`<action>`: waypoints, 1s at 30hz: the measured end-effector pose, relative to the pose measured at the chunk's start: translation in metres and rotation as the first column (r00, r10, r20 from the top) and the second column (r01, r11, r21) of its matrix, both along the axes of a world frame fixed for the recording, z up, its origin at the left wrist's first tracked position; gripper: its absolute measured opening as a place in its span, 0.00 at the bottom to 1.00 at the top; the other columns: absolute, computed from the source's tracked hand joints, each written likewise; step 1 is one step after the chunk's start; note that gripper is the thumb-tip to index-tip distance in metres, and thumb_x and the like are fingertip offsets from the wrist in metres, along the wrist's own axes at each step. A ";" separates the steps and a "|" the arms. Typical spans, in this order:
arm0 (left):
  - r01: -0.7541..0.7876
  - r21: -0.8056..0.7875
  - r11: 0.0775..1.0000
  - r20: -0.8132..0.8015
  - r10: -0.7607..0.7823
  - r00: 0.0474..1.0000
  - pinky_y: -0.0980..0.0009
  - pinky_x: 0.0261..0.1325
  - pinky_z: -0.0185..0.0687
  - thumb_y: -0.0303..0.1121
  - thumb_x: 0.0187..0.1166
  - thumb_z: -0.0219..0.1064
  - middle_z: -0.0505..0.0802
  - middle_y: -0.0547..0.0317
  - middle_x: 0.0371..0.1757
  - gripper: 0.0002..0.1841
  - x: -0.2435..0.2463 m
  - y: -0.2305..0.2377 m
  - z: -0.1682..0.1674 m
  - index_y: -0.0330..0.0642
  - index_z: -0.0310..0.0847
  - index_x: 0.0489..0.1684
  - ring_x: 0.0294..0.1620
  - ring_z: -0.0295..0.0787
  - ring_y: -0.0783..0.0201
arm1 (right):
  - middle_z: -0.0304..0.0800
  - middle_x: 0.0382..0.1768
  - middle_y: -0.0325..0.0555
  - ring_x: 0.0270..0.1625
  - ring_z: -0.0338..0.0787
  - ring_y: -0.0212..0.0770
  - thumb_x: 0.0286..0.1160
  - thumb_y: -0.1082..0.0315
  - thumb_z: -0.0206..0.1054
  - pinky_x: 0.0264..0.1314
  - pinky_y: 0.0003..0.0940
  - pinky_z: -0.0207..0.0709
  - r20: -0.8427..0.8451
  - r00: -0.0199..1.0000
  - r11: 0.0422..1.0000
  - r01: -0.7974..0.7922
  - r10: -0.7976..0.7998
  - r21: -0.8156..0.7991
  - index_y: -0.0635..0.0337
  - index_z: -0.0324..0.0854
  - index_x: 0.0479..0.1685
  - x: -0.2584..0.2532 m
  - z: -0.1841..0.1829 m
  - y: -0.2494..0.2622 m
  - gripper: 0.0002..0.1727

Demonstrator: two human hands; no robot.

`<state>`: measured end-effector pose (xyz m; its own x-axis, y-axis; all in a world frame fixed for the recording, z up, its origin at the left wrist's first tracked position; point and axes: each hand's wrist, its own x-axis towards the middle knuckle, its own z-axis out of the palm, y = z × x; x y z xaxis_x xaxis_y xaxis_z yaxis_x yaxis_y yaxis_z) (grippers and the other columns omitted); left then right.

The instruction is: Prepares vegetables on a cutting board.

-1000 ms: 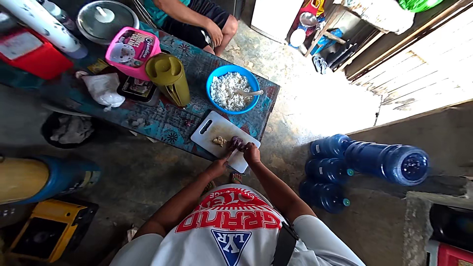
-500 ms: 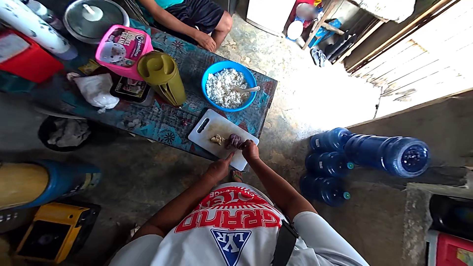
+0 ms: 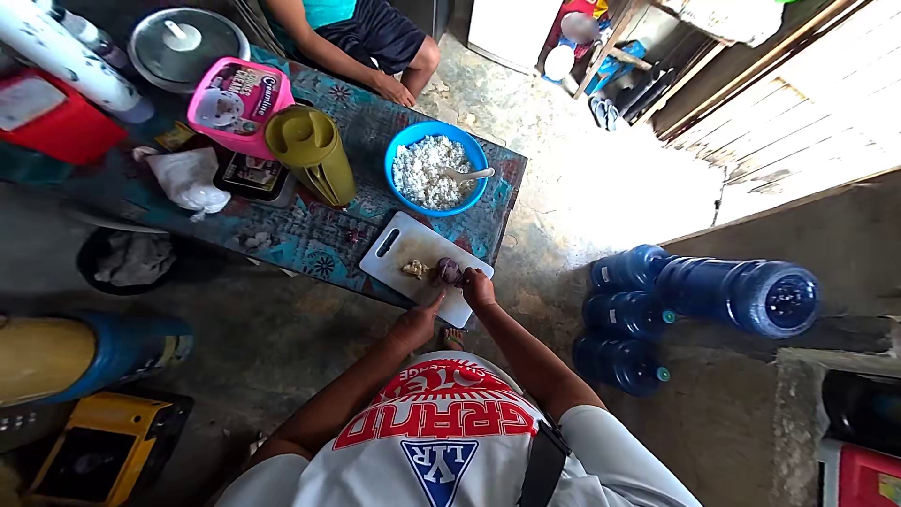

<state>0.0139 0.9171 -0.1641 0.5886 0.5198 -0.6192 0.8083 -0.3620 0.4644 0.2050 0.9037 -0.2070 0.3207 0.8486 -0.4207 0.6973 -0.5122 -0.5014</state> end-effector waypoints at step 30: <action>0.001 0.003 1.000 -0.085 -0.001 0.996 0.39 0.67 0.81 0.37 0.96 0.42 0.91 0.35 0.63 0.32 0.016 -0.005 -0.001 0.65 0.37 0.99 0.65 0.89 0.36 | 0.90 0.60 0.62 0.66 0.89 0.61 0.82 0.73 0.61 0.69 0.61 0.81 0.018 1.000 0.997 0.009 -0.008 -0.073 0.67 0.88 0.52 0.003 0.001 0.001 0.11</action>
<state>0.0299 0.9117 -0.1647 0.5344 0.5214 -0.6653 0.8444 -0.3639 0.3931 0.2081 0.9044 -0.2056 0.3356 0.8131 -0.4756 0.7010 -0.5529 -0.4504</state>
